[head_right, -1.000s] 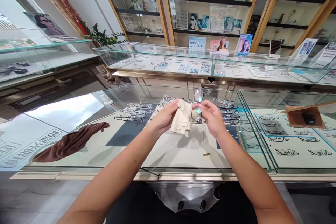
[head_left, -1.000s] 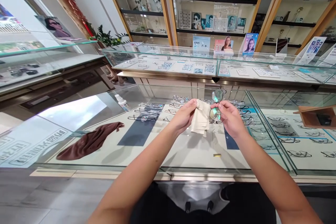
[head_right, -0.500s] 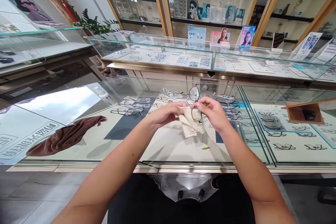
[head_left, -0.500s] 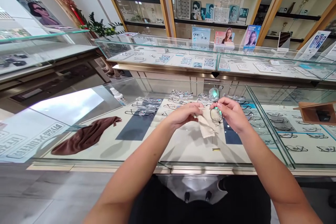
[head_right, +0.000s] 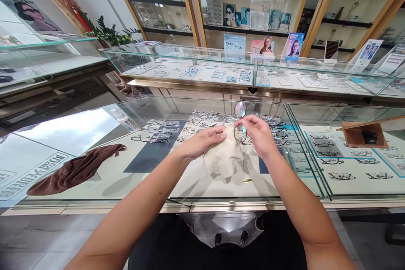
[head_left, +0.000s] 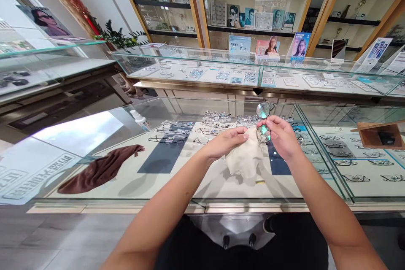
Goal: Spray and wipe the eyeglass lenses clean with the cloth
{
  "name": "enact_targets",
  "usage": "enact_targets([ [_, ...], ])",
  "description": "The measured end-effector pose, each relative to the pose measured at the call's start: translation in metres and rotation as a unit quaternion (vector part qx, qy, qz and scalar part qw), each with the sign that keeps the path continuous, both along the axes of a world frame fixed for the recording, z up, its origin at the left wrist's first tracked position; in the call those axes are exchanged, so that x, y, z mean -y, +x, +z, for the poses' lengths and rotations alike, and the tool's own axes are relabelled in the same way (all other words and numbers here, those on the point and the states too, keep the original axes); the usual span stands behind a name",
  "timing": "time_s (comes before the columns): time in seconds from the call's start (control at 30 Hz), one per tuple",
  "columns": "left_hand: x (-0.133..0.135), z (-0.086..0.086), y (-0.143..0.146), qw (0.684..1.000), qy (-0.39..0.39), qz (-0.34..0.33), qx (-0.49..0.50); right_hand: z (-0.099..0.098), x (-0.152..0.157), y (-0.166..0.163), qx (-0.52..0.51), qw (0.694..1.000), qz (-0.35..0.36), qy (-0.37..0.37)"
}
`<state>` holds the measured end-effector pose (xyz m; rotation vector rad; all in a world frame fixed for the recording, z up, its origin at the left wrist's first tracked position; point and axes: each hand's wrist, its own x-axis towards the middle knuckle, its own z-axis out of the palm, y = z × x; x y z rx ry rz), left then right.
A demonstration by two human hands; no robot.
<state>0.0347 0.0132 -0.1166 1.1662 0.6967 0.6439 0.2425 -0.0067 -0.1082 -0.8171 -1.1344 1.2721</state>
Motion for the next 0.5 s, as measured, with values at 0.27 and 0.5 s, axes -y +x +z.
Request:
enact_targets([
  [0.27, 0.002, -0.008, 0.010, 0.981, 0.071, 0.166, 0.067, -0.005, -0.003, -0.004, -0.013, 0.996, -0.083, 0.024],
  [0.5, 0.022, -0.016, 0.021, 0.962, 0.223, 0.147, 0.059, -0.015, -0.002, -0.013, -0.013, 0.993, -0.108, 0.054],
])
